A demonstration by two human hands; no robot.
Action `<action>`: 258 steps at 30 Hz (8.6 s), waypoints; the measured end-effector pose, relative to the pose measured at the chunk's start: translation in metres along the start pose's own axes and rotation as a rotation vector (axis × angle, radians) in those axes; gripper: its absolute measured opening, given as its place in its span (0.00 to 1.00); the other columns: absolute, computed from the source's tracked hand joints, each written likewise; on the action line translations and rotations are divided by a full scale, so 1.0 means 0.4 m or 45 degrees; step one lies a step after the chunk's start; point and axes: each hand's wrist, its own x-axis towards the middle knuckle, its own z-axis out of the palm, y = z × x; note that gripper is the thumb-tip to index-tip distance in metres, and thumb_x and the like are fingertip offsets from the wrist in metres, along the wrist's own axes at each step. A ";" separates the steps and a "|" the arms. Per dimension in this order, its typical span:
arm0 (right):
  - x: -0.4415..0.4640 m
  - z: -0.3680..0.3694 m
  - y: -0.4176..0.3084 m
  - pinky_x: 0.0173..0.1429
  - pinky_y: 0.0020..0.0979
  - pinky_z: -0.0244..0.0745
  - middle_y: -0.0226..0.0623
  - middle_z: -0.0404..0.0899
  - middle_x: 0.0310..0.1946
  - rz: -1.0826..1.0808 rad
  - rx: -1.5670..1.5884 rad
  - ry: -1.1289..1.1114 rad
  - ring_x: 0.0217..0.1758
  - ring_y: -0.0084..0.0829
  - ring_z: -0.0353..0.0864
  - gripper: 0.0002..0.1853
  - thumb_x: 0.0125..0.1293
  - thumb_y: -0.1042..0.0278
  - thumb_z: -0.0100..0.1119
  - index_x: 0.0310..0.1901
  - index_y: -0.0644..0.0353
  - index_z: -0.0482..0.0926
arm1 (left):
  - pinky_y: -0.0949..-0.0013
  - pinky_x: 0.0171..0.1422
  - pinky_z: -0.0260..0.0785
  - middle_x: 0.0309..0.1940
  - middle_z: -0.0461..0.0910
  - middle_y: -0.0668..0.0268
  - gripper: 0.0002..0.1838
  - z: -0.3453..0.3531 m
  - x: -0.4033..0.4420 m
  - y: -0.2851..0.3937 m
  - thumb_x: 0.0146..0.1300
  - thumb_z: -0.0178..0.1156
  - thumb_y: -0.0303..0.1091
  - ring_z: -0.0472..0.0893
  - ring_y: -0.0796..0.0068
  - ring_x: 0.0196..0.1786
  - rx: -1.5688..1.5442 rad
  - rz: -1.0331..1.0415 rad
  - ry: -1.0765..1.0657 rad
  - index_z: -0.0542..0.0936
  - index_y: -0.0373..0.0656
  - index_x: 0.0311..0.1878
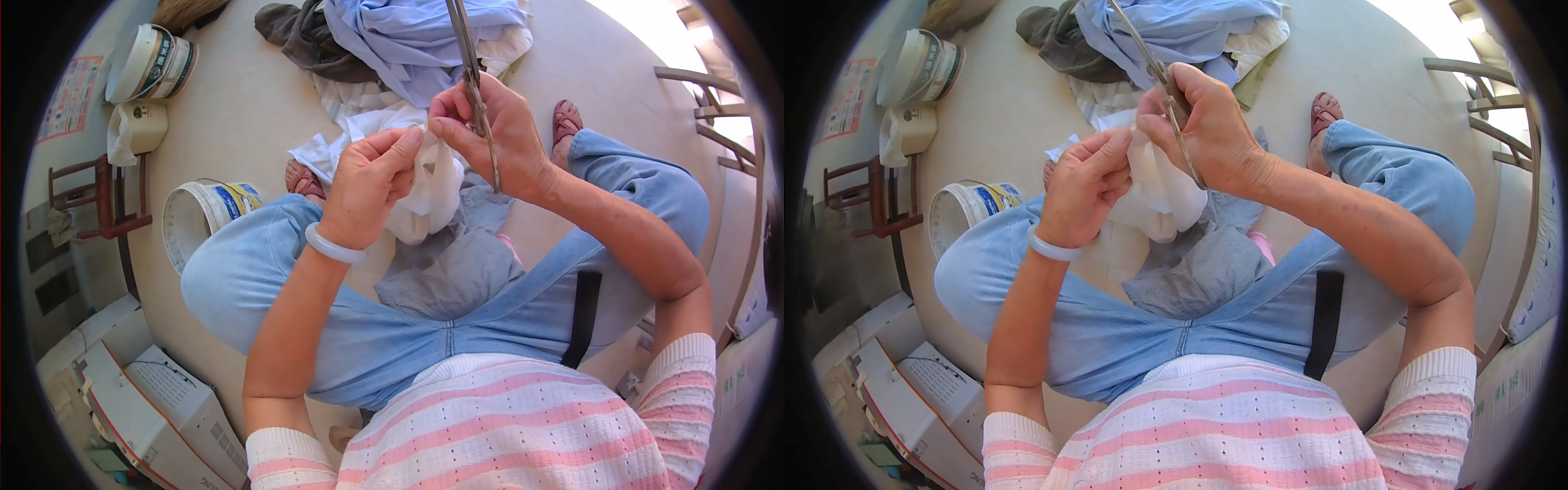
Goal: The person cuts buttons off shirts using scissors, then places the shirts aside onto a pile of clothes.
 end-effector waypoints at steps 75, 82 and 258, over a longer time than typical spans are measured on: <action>-0.061 -0.106 -0.018 0.15 0.29 0.49 0.25 0.58 0.08 0.639 -0.458 -0.737 0.12 0.21 0.60 0.43 0.55 0.19 0.51 0.11 0.59 0.71 | 0.83 0.36 0.64 0.29 0.77 0.75 0.09 -0.027 0.029 0.001 0.68 0.60 0.33 0.69 0.90 0.31 0.759 0.438 0.353 0.81 0.35 0.39; -0.068 -0.104 -0.002 0.15 0.30 0.51 0.25 0.59 0.08 0.636 -0.525 -0.739 0.12 0.22 0.60 0.43 0.55 0.19 0.52 0.12 0.60 0.72 | 0.83 0.35 0.63 0.27 0.76 0.77 0.08 -0.033 0.028 -0.001 0.67 0.60 0.32 0.68 0.91 0.30 0.891 0.421 0.323 0.81 0.36 0.38; -0.053 -0.098 -0.048 0.11 0.23 0.60 0.23 0.59 0.07 0.945 0.069 -0.822 0.08 0.18 0.64 0.38 0.56 0.21 0.53 0.14 0.55 0.69 | 0.82 0.23 0.45 0.21 0.65 0.80 0.09 -0.049 0.002 0.065 0.70 0.57 0.33 0.56 0.92 0.21 0.351 0.281 0.168 0.77 0.36 0.46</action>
